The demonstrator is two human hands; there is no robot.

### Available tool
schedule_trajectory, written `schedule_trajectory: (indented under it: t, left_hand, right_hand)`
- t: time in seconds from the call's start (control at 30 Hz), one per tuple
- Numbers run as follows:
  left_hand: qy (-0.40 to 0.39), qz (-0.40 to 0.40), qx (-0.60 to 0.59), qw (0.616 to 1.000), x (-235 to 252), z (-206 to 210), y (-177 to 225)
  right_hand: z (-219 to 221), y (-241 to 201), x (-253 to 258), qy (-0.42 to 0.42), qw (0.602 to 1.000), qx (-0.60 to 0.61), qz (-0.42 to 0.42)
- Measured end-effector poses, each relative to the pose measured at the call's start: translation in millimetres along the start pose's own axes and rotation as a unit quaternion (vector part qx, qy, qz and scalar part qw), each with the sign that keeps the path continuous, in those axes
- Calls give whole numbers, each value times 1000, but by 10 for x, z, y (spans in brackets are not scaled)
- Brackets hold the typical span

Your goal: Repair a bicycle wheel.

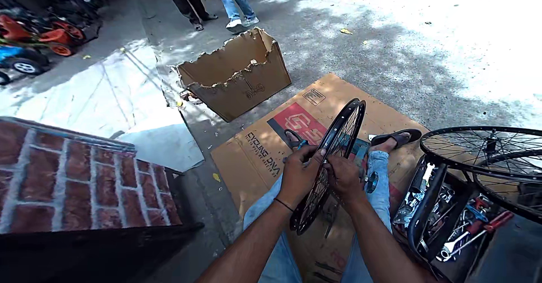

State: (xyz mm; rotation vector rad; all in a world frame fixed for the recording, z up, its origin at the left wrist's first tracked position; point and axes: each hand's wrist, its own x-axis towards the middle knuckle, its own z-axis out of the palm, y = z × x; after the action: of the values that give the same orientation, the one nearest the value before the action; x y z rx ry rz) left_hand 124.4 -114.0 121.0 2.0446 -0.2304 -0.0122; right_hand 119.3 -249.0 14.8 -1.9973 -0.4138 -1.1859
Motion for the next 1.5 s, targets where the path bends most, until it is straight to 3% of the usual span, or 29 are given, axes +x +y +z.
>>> schedule_trajectory:
  t: [0.17,0.37,0.5,0.6,0.7,0.77,0.8,0.87,0.93,1.03,1.1,1.23,1.3,1.5]
  left_hand:
    - [7,6,8,1000,101,-41,-1]
    - [6,0,44,999,165,54,82]
    - [17,57,97,993,-23,-50,-33]
    - [-3,134,113,985,-344,-241,-350]
    - [-91,154,216,960,-1024,-550,-1010]
    - [-195,112,374,900,-1530,-789,-1440]
    - [-232,85,418,874,-1745,-883,-1593]
    - [-235,51,444,863,-1886,-1017,-1655]
    - [-194,36,437,877,-1849,-1056,-1544]
    - [-143,10,391,909,-1657,-997,-1360]
    - [-140,9,373,917,-1569,-976,-1312]
    - [-154,-1,364,919,-1560,-990,-1345]
    - [-161,-27,353,921,-1610,-1024,-1357]
    - [-201,-97,307,925,-1708,-1098,-1317]
  right_hand:
    - [-104,59,228,-90,995,-13,-42]
    - [-236,4,267,-64,990,-118,-30]
    - [-238,100,78,-103,978,-169,72]
    - [-404,240,-70,-95,968,-121,197]
    - [-578,227,-271,-34,939,-42,340]
    - [-653,154,-455,-11,923,-9,385]
    - [-685,79,-555,-11,910,3,414]
    - [-704,-57,-724,-11,872,33,488]
    - [-678,-209,-921,15,819,72,569]
    - [-568,-355,-1166,77,703,172,686]
    - [-464,-432,-1327,122,628,206,740]
    - [-316,-580,-1552,131,527,209,813]
    - [-260,-557,-1587,125,503,196,833]
    - [-114,-234,-1740,64,508,181,839]
